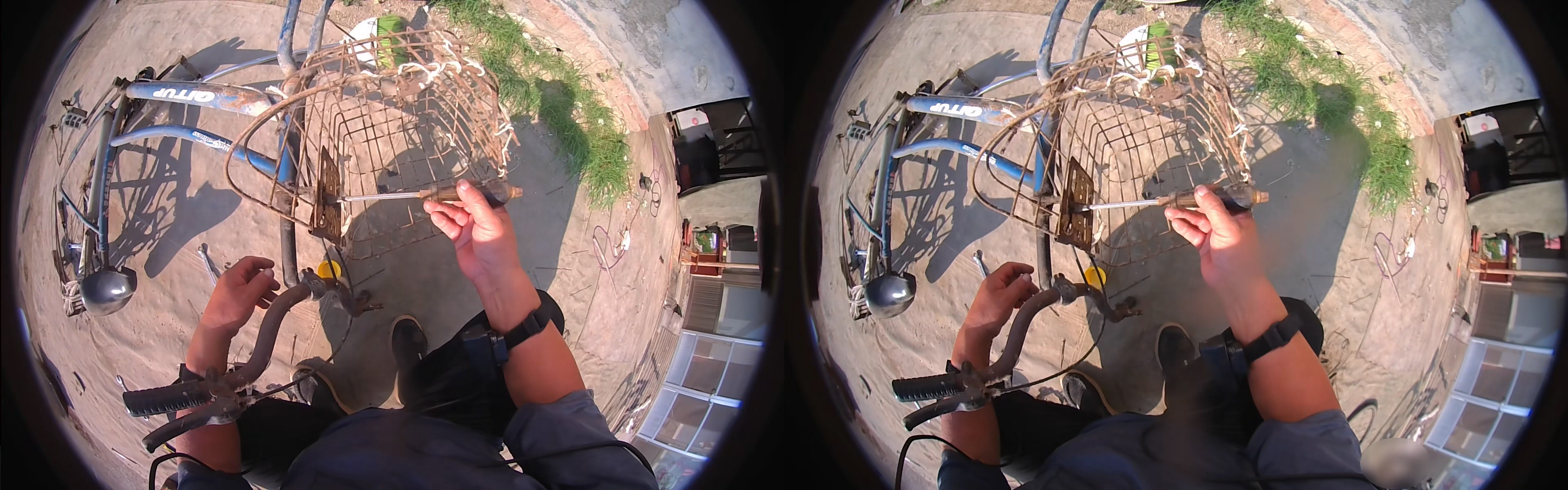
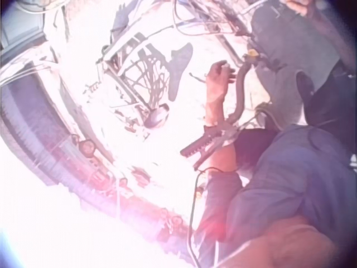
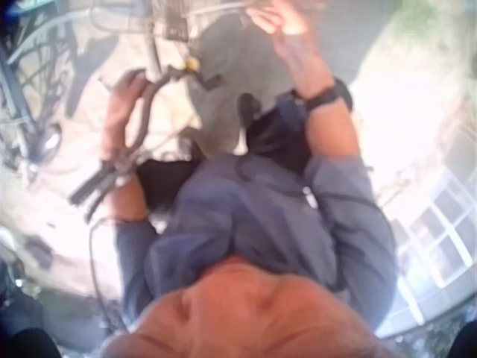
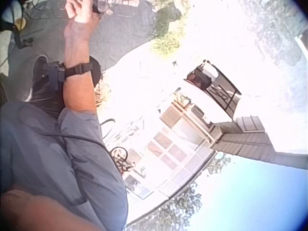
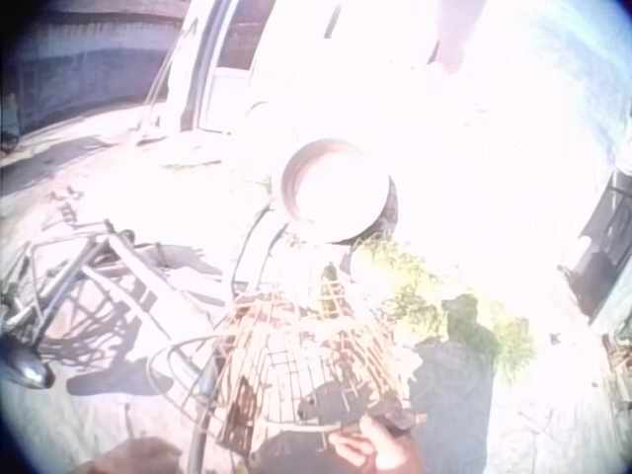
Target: The person walks from an indoor area to an outdoor yard and uses a screwdriver to tighten screws on a bicycle basket attached to the handlebars. The person also picks up and sets down a bicycle handlebar assembly and a metal rod during the process.
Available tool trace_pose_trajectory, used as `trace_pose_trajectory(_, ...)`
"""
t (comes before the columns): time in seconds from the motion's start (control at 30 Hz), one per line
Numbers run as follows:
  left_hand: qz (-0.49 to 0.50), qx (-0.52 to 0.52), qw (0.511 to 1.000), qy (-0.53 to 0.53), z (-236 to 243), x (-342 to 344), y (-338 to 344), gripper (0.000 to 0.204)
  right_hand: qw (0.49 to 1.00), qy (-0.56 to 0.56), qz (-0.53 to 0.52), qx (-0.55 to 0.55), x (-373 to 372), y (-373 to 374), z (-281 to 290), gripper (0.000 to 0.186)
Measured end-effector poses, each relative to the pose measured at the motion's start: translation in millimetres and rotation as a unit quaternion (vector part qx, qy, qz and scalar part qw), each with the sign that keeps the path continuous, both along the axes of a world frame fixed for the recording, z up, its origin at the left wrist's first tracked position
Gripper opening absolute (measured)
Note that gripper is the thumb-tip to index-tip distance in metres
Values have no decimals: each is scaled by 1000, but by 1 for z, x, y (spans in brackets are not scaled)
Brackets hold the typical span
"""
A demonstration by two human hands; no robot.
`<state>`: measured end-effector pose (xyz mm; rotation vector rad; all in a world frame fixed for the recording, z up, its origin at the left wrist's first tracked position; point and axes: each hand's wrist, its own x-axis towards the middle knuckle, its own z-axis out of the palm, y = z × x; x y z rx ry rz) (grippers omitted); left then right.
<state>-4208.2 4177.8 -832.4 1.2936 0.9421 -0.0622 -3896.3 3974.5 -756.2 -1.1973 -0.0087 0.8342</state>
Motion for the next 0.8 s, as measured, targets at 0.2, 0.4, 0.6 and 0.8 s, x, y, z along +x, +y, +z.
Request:
trace_pose_trajectory(0.2,-2,-1,1000,3,3,1,1,33,1000,2,-1,7,-1,2,2,20)
trace_pose_trajectory(0.4,-8,3,1000,1,2,2,1,33,1000,4,8,17,-1,2,2,19)
trace_pose_trajectory(0.6,-8,10,1000,3,3,2,0,32,1000,4,9,13,0,1,3,18)
trace_pose_trajectory(0.8,-5,9,1000,7,0,1,0,31,1000,8,11,13,0,0,1,18)
